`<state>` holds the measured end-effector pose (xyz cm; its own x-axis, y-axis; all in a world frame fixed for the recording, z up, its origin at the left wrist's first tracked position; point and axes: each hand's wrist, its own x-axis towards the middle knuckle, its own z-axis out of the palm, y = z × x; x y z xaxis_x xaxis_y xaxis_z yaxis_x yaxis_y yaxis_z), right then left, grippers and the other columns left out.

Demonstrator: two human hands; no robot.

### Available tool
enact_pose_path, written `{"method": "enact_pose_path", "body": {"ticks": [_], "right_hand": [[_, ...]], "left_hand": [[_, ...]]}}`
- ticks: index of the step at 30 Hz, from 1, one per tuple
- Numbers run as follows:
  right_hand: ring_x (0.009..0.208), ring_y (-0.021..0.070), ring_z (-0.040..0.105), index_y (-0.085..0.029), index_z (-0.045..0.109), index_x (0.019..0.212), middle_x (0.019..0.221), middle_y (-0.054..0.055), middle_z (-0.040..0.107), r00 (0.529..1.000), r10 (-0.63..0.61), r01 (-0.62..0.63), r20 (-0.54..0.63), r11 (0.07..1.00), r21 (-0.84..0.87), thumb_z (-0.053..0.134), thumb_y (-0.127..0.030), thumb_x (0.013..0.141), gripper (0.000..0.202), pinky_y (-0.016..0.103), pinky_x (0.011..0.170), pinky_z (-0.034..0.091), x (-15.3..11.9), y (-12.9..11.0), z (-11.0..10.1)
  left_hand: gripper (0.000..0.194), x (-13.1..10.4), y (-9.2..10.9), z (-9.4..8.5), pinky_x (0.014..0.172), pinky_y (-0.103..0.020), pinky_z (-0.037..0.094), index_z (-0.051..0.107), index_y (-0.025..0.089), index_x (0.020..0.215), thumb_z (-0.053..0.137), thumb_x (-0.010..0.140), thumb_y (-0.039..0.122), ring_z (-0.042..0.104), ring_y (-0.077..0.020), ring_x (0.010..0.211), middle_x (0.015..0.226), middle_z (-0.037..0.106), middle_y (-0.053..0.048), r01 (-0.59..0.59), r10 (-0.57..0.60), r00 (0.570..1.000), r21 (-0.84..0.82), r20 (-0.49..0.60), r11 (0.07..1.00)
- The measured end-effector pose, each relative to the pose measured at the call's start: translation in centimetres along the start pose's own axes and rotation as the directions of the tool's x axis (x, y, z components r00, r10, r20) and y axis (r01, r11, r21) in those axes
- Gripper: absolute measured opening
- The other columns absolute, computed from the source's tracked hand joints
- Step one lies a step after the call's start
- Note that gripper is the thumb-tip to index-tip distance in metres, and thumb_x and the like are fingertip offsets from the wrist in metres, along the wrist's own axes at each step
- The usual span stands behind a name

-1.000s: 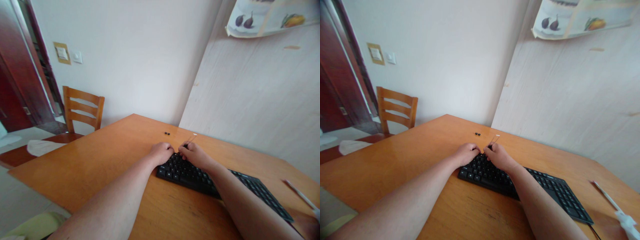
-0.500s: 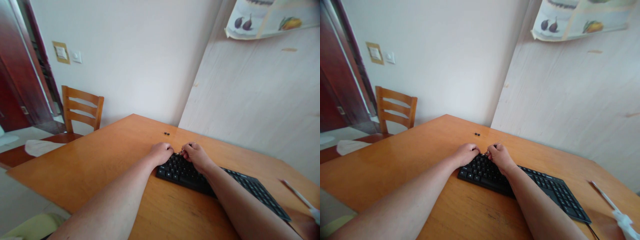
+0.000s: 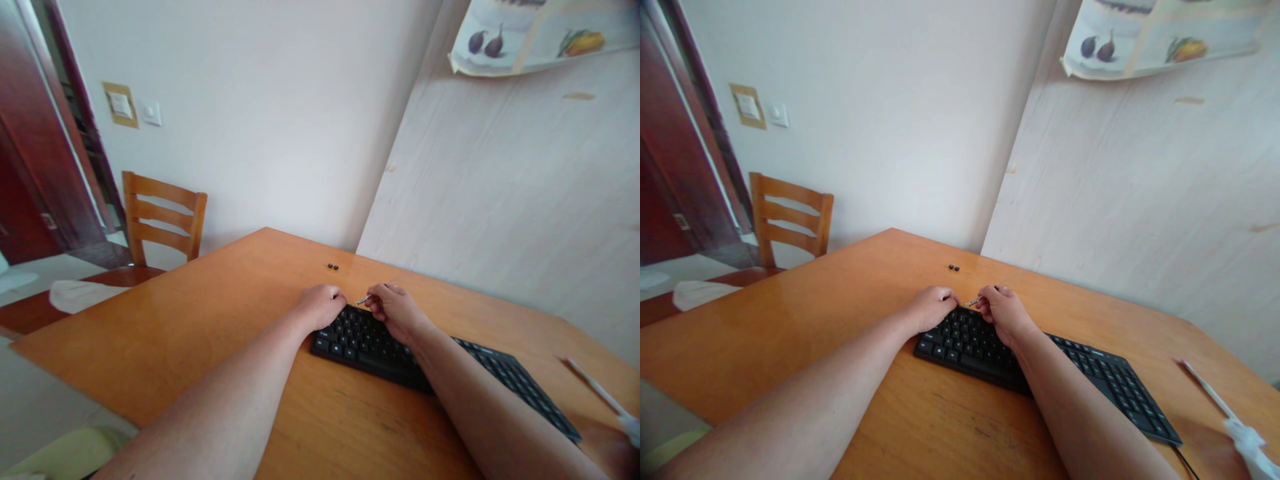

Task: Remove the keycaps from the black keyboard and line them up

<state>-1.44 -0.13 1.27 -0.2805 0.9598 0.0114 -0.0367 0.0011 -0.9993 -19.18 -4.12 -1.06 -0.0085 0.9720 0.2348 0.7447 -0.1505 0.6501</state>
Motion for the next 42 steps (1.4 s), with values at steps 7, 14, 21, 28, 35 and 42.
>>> {"method": "enact_pose_path", "body": {"ticks": [7, 14, 21, 28, 35, 42], "right_hand": [[0.043, 0.0075, 0.046, -0.014, 0.059, 0.063, 0.058, 0.003, 0.059, 1.0, -0.003, 0.004, -0.011, 1.0, 0.026, 0.063, -0.024, 0.072, 0.014, 0.019, 0.035, 0.027, -0.19, -0.02, 0.04], [0.045, 0.0083, 0.049, -0.014, 0.061, 0.068, 0.06, 0.003, 0.062, 0.999, 0.024, -0.02, -0.036, 0.995, 0.097, 0.064, -0.026, 0.073, 0.013, 0.02, 0.036, 0.031, -0.18, -0.29, -0.04], [0.045, 0.0085, 0.05, -0.014, 0.06, 0.07, 0.06, 0.003, 0.062, 0.999, 0.038, -0.037, -0.006, 0.986, 0.165, 0.063, -0.026, 0.075, 0.013, 0.02, 0.037, 0.032, -0.17, -0.31, -0.19], [0.044, 0.0087, 0.049, -0.015, 0.059, 0.072, 0.059, 0.002, 0.062, 0.998, 0.054, -0.055, 0.012, 0.977, 0.206, 0.061, -0.024, 0.077, 0.01, 0.02, 0.037, 0.031, 0.09, -0.27, -0.18], [0.043, 0.0088, 0.049, -0.015, 0.059, 0.074, 0.061, 0.003, 0.064, 0.996, 0.092, -0.094, 0.02, 0.966, 0.241, 0.06, -0.024, 0.078, 0.01, 0.021, 0.037, 0.03, 0.24, -0.46, -0.15], [0.044, 0.0091, 0.048, -0.016, 0.058, 0.075, 0.061, 0.003, 0.064, 0.995, 0.095, -0.103, 0.04, 0.96, 0.26, 0.059, -0.026, 0.079, 0.011, 0.021, 0.038, 0.031, 0.14, -0.62, -0.13]], "left_hand": [[0.025, -0.11, 0.15, -0.05, 0.075, -0.029, 0.043, 0.073, 0.025, 0.083, 0.048, 0.081, 0.03, 0.064, -0.0225, 0.09, 0.093, 0.074, -0.004, 0.0, -0.001, 1.0, -0.051, -0.025, 0.999], [0.022, 0.02, -0.23, 0.14, 0.075, -0.028, 0.043, 0.073, 0.024, 0.079, 0.052, 0.078, 0.028, 0.064, -0.0219, 0.085, 0.089, 0.074, -0.004, -0.011, 0.002, 0.998, -0.155, -0.057, 0.988], [0.022, 0.12, -0.61, 0.25, 0.069, -0.027, 0.044, 0.071, 0.025, 0.082, 0.055, 0.078, 0.038, 0.063, -0.021, 0.081, 0.087, 0.072, -0.003, -0.038, 0.034, 0.999, -0.172, -0.026, 0.984], [0.022, -0.13, -0.62, 0.29, 0.07, -0.026, 0.045, 0.07, 0.024, 0.085, 0.058, 0.076, 0.04, 0.063, -0.0194, 0.08, 0.085, 0.071, -0.001, -0.074, 0.071, 0.997, -0.156, -0.022, 0.985], [0.021, 0.01, -0.78, 0.29, 0.071, -0.026, 0.045, 0.069, 0.023, 0.087, 0.057, 0.077, 0.037, 0.063, -0.0182, 0.081, 0.088, 0.072, -0.001, -0.076, 0.075, 0.997, -0.152, -0.008, 0.985], [0.019, -0.09, -0.58, 0.3, 0.07, -0.027, 0.044, 0.068, 0.02, 0.085, 0.059, 0.074, 0.034, 0.062, -0.0183, 0.079, 0.086, 0.071, -0.003, -0.064, 0.065, 0.998, -0.209, -0.001, 0.976]]}}
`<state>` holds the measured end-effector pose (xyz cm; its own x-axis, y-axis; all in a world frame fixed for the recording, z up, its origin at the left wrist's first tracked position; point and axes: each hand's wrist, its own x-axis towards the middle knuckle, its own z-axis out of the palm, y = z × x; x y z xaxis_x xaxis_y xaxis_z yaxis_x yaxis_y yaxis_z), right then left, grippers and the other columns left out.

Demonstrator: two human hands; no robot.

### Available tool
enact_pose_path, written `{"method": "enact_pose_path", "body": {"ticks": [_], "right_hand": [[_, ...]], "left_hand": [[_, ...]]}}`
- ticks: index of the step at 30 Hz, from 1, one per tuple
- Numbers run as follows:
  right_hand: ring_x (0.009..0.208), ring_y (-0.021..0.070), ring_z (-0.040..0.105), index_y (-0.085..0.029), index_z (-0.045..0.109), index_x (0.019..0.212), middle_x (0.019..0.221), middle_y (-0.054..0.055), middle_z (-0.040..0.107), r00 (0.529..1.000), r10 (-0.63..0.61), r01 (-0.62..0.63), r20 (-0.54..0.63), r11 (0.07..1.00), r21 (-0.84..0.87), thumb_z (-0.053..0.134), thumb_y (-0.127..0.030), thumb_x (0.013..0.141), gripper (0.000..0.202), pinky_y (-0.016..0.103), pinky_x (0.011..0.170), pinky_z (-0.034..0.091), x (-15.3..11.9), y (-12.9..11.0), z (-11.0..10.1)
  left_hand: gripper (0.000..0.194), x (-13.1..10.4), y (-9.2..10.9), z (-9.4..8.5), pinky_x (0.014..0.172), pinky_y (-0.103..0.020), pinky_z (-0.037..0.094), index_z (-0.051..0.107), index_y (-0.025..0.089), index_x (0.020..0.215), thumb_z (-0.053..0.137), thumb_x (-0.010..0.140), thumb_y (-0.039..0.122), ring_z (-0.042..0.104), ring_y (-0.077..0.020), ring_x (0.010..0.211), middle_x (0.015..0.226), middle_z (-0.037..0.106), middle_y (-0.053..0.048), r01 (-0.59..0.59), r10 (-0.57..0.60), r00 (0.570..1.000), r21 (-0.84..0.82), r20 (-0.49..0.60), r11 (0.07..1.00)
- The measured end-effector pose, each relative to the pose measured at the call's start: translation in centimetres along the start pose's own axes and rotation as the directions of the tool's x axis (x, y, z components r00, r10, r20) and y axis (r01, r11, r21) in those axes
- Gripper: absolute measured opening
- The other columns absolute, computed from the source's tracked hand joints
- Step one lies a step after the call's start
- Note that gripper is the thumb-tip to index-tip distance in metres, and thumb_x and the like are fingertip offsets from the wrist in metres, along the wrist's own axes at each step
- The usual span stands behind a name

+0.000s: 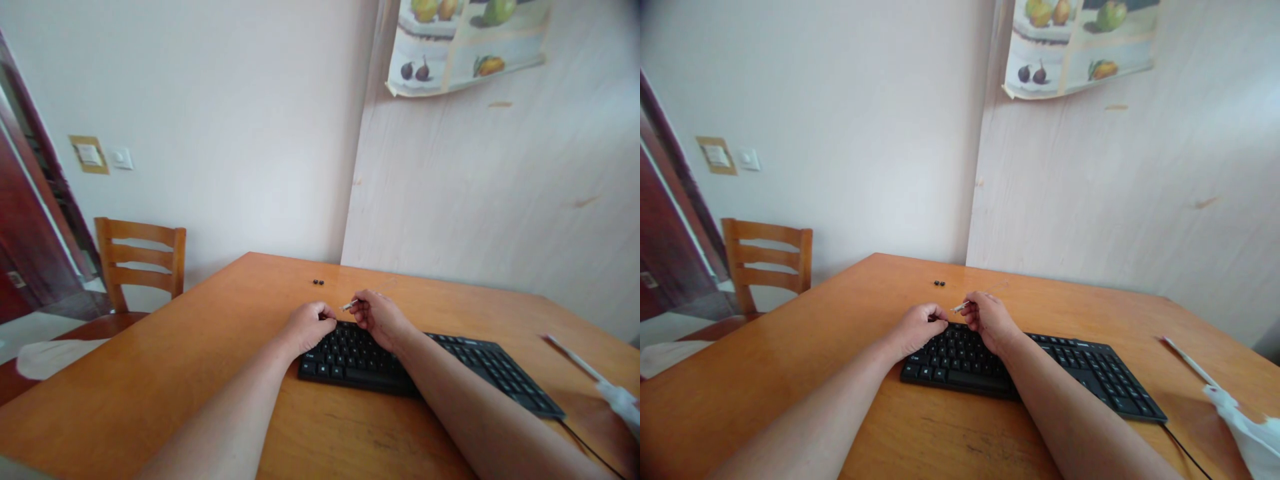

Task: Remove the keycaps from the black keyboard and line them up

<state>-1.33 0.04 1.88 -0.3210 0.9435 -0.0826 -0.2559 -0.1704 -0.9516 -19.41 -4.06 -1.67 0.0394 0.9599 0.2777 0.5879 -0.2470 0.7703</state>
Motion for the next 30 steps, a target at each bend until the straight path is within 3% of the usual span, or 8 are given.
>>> {"method": "enact_pose_path", "body": {"ticks": [7, 11, 15, 20, 25, 30], "right_hand": [[0.045, 0.0096, 0.048, -0.017, 0.058, 0.075, 0.061, 0.002, 0.062, 1.0, 0.008, -0.008, -0.015, 1.0, -0.013, 0.056, -0.033, 0.081, 0.017, 0.021, 0.039, 0.032, 0.2, 0.0, -0.1], [0.05, 0.0097, 0.052, -0.017, 0.059, 0.074, 0.065, 0.003, 0.062, 0.998, -0.052, 0.052, -0.041, 0.999, 0.0, 0.058, -0.035, 0.08, 0.019, 0.02, 0.04, 0.033, 0.2, 0.1, 0.0], [0.06, 0.0123, 0.06, -0.016, 0.059, 0.07, 0.074, 0.006, 0.066, 0.988, -0.125, 0.122, -0.09, 0.992, -0.03, 0.06, -0.032, 0.079, 0.018, 0.021, 0.046, 0.042, -0.1, -0.1, 0.2], [0.065, 0.0156, 0.064, -0.017, 0.055, 0.069, 0.076, 0.009, 0.068, 0.989, -0.125, 0.127, -0.072, 0.992, 0.024, 0.058, -0.024, 0.079, 0.012, 0.028, 0.06, 0.052, -0.7, -0.4, 0.8], [0.052, 0.0113, 0.055, -0.019, 0.052, 0.076, 0.066, 0.002, 0.062, 0.98, -0.197, 0.196, 0.004, 0.975, -0.102, 0.059, -0.033, 0.082, 0.017, 0.024, 0.05, 0.044, -1.1, -0.3, 1.4], [0.045, 0.0085, 0.039, -0.019, 0.059, 0.086, 0.052, -0.006, 0.048, 0.932, -0.342, 0.362, 0.12, 0.861, -0.356, 0.063, -0.043, 0.08, 0.025, 0.022, 0.044, 0.028, -1.4, -0.1, 1.7]], "left_hand": [[0.019, 0.0, 1.2, -0.4, 0.07, -0.027, 0.044, 0.066, 0.018, 0.082, 0.06, 0.076, 0.035, 0.061, -0.0176, 0.077, 0.081, 0.068, -0.002, 0.032, -0.049, 0.995, -0.18, -0.087, 0.983], [0.022, -0.1, 1.9, -0.9, 0.075, -0.028, 0.044, 0.066, 0.016, 0.086, 0.061, 0.076, 0.036, 0.061, -0.0175, 0.081, 0.083, 0.069, -0.003, 0.047, -0.102, 0.985, -0.352, -0.139, 0.935], [0.024, -0.2, 2.3, -1.3, 0.084, -0.03, 0.043, 0.066, 0.016, 0.089, 0.062, 0.077, 0.036, 0.062, -0.0177, 0.087, 0.088, 0.07, -0.003, 0.055, -0.137, 0.981, -0.481, -0.137, 0.875], [0.024, -0.3, 3.1, -1.8, 0.087, -0.032, 0.042, 0.066, 0.015, 0.091, 0.063, 0.075, 0.033, 0.064, -0.0186, 0.09, 0.091, 0.072, -0.006, 0.108, -0.211, 0.972, -0.609, -0.099, 0.786], [0.023, -0.4, 3.7, -2.1, 0.083, -0.031, 0.041, 0.066, 0.015, 0.091, 0.061, 0.075, 0.032, 0.065, -0.0194, 0.093, 0.095, 0.073, -0.008, 0.131, -0.22, 0.973, -0.625, -0.067, 0.77], [0.024, -0.5, 3.5, -2.3, 0.08, -0.031, 0.04, 0.063, 0.016, 0.095, 0.06, 0.077, 0.032, 0.064, -0.0194, 0.094, 0.095, 0.072, -0.008, 0.11, -0.174, 0.984, -0.616, -0.044, 0.78]]}}
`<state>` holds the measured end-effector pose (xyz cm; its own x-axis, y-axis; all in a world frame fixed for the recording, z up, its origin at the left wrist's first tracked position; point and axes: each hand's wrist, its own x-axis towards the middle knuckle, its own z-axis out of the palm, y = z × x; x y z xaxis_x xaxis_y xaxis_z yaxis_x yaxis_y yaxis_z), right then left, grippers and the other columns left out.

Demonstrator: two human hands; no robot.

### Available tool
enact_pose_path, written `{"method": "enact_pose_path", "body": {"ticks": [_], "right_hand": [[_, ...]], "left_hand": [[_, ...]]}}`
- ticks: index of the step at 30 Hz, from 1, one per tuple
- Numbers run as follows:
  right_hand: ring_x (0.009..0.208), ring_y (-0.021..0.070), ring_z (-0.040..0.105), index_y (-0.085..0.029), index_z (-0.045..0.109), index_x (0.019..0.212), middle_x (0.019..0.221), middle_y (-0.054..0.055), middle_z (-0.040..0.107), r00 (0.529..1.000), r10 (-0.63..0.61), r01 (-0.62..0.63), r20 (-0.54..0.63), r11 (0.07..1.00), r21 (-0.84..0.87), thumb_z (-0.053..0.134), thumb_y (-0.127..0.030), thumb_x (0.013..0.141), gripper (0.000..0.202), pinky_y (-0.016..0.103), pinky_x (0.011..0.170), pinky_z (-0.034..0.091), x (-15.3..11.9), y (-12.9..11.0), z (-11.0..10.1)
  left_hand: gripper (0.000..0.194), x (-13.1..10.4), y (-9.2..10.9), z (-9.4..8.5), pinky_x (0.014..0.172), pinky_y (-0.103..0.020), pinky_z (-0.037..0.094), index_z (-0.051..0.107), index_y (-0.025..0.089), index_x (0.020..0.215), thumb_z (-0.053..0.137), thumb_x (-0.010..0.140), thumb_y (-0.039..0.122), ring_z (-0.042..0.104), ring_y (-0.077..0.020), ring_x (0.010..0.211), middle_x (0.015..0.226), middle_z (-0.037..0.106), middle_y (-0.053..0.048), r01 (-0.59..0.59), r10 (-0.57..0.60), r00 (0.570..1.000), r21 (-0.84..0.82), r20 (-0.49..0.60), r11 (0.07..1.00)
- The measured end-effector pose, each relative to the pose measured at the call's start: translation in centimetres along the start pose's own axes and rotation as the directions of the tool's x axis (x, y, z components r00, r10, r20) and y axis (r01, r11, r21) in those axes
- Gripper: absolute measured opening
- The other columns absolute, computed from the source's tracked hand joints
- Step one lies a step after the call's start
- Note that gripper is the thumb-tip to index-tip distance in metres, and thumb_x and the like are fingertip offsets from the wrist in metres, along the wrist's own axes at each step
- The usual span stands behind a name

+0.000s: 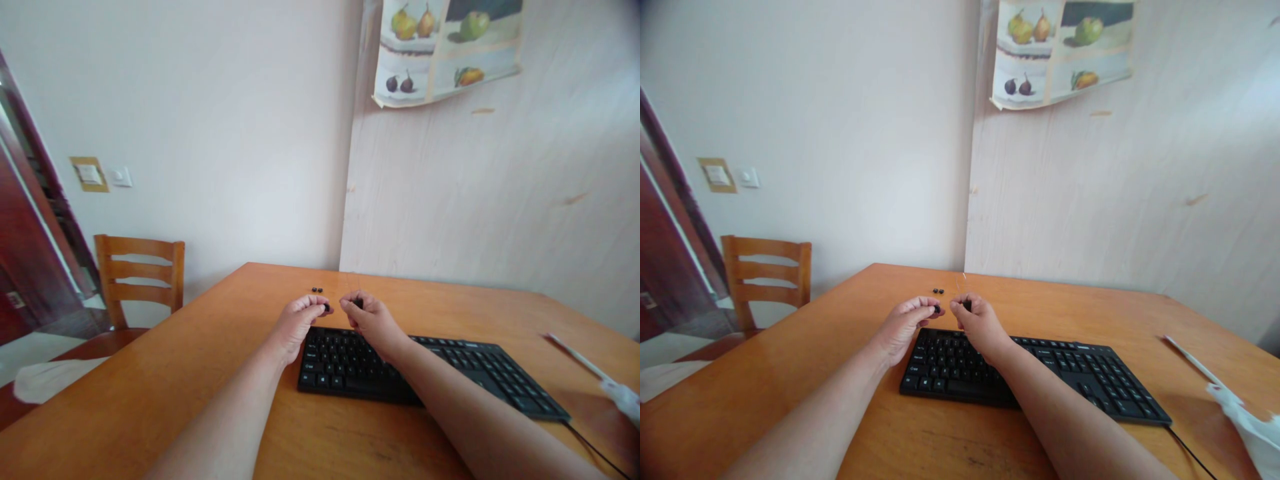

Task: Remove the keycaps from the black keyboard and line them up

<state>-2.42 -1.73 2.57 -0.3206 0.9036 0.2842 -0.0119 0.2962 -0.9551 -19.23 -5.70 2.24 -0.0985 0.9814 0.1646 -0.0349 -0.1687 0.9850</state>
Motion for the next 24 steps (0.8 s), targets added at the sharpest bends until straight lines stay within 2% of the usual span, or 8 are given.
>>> {"method": "enact_pose_path", "body": {"ticks": [4, 7, 13, 17, 24], "right_hand": [[0.049, 0.0097, 0.042, -0.02, 0.063, 0.097, 0.055, -0.006, 0.049, 0.997, -0.03, 0.035, 0.072, 0.997, -0.069, 0.066, -0.044, 0.077, 0.031, 0.023, 0.047, 0.03, -0.36, -0.17, 0.37], [0.049, 0.0096, 0.042, -0.019, 0.063, 0.092, 0.054, -0.006, 0.05, 0.998, -0.03, 0.034, 0.057, 0.997, -0.063, 0.064, -0.044, 0.079, 0.028, 0.023, 0.047, 0.031, -0.43, -0.15, 0.48], [0.043, 0.008, 0.039, -0.019, 0.057, 0.081, 0.05, -0.005, 0.051, 0.995, 0.103, -0.102, 0.016, 0.994, -0.043, 0.062, -0.045, 0.08, 0.026, 0.022, 0.043, 0.027, -0.55, -0.47, 0.43], [0.04, 0.0073, 0.037, -0.018, 0.058, 0.079, 0.05, -0.004, 0.054, 0.98, 0.18, -0.175, 0.085, 0.982, -0.069, 0.062, -0.048, 0.08, 0.03, 0.021, 0.041, 0.025, -0.79, -0.68, 0.52], [0.04, 0.0072, 0.037, -0.019, 0.06, 0.083, 0.05, -0.005, 0.053, 0.98, 0.177, -0.165, 0.095, 0.979, -0.119, 0.062, -0.049, 0.08, 0.031, 0.02, 0.04, 0.025, -0.7, -0.12, 0.57]], "left_hand": [[0.025, 0.1, -0.09, -0.14, 0.078, -0.029, 0.04, 0.06, 0.017, 0.099, 0.062, 0.077, 0.03, 0.065, -0.0184, 0.093, 0.093, 0.07, -0.005, -0.016, 0.016, 1.0, -0.015, 0.022, 1.0], [0.027, 0.18, -0.21, -0.1, 0.08, -0.029, 0.042, 0.058, 0.017, 0.101, 0.064, 0.077, 0.027, 0.065, -0.0165, 0.089, 0.09, 0.068, -0.003, -0.023, 0.026, 0.999, -0.07, 0.042, 0.997], [0.03, 0.28, -0.38, 0.26, 0.089, -0.034, 0.045, 0.055, 0.016, 0.099, 0.067, 0.072, 0.02, 0.064, -0.0161, 0.088, 0.092, 0.067, -0.004, -0.049, 0.06, 0.997, -0.187, 0.051, 0.981], [0.031, 0.1, -0.17, 0.49, 0.092, -0.032, 0.043, 0.055, 0.016, 0.1, 0.067, 0.071, 0.019, 0.062, -0.0154, 0.091, 0.091, 0.067, -0.004, -0.065, 0.068, 0.998, -0.117, 0.016, 0.991], [0.034, -0.11, 0.01, 0.64, 0.092, -0.032, 0.041, 0.053, 0.017, 0.105, 0.064, 0.073, 0.018, 0.061, -0.0159, 0.094, 0.094, 0.066, -0.004, -0.089, 0.089, 0.996, -0.013, 0.007, 0.996]]}}
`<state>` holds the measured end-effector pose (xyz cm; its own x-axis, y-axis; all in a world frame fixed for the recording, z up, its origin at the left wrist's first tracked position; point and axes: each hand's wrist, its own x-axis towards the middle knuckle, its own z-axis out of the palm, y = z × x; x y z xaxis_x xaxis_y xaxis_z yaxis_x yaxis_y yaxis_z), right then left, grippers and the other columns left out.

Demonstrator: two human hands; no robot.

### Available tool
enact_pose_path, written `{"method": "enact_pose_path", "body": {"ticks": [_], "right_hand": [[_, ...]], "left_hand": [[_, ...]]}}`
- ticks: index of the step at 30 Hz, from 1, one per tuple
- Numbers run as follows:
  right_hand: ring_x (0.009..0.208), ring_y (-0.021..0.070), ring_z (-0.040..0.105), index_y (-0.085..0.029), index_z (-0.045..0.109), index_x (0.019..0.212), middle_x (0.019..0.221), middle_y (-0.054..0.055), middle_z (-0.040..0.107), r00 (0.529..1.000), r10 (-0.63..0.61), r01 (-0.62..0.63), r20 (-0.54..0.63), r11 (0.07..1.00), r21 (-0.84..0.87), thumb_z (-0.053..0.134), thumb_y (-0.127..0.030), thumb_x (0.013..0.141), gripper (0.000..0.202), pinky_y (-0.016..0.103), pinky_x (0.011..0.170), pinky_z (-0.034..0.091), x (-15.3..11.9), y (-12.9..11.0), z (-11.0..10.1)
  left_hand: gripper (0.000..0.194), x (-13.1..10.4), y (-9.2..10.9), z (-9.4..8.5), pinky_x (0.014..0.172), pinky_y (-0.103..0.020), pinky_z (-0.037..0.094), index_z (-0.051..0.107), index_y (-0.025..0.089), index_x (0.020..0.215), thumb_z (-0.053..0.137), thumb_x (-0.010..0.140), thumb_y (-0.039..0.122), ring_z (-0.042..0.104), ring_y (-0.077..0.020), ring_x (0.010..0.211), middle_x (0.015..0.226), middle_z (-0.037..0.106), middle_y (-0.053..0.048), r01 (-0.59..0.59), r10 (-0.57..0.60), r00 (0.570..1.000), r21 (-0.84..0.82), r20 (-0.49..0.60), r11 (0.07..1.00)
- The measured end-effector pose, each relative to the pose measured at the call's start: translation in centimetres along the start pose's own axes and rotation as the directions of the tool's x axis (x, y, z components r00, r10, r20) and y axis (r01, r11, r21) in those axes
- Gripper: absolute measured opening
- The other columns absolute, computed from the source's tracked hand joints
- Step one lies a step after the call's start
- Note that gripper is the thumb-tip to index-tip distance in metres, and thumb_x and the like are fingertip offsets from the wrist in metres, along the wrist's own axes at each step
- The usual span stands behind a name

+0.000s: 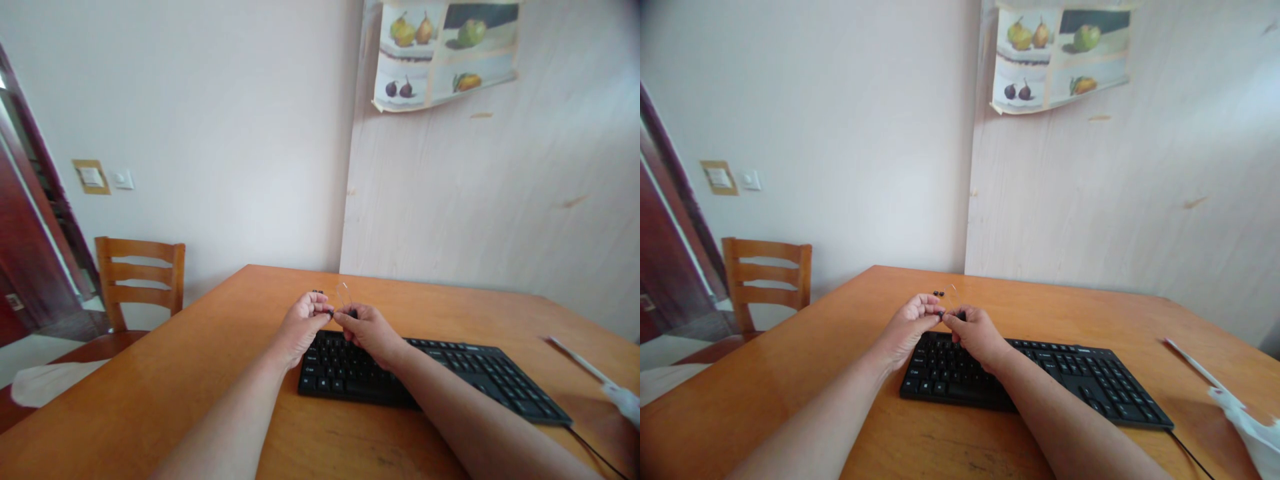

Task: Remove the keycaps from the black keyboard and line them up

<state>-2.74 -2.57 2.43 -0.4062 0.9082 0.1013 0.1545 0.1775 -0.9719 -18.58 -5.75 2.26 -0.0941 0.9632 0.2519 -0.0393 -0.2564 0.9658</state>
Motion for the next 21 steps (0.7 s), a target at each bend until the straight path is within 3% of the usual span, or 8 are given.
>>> {"method": "enact_pose_path", "body": {"ticks": [10, 21], "right_hand": [[0.048, 0.0091, 0.042, -0.017, 0.064, 0.083, 0.053, -0.003, 0.053, 0.995, -0.072, 0.067, -0.07, 0.995, -0.073, 0.064, -0.042, 0.079, 0.025, 0.022, 0.047, 0.03, 0.18, 0.31, -0.03], [0.054, 0.0111, 0.046, -0.016, 0.067, 0.089, 0.059, -0.003, 0.055, 0.941, -0.317, 0.268, -0.116, 0.912, -0.311, 0.06, -0.038, 0.08, 0.025, 0.023, 0.052, 0.033, 0.55, 0.98, 0.15]], "left_hand": [[0.029, 0.02, -0.35, 0.0, 0.092, -0.032, 0.041, 0.054, 0.017, 0.104, 0.063, 0.076, 0.02, 0.06, -0.0165, 0.096, 0.096, 0.065, -0.005, -0.037, 0.037, 0.999, 0.018, 0.011, 0.999], [0.025, 0.27, -0.88, -0.15, 0.092, -0.032, 0.041, 0.056, 0.017, 0.099, 0.065, 0.076, 0.019, 0.06, -0.0159, 0.095, 0.094, 0.066, -0.004, -0.074, 0.074, 0.997, -0.039, -0.007, 0.997]]}}
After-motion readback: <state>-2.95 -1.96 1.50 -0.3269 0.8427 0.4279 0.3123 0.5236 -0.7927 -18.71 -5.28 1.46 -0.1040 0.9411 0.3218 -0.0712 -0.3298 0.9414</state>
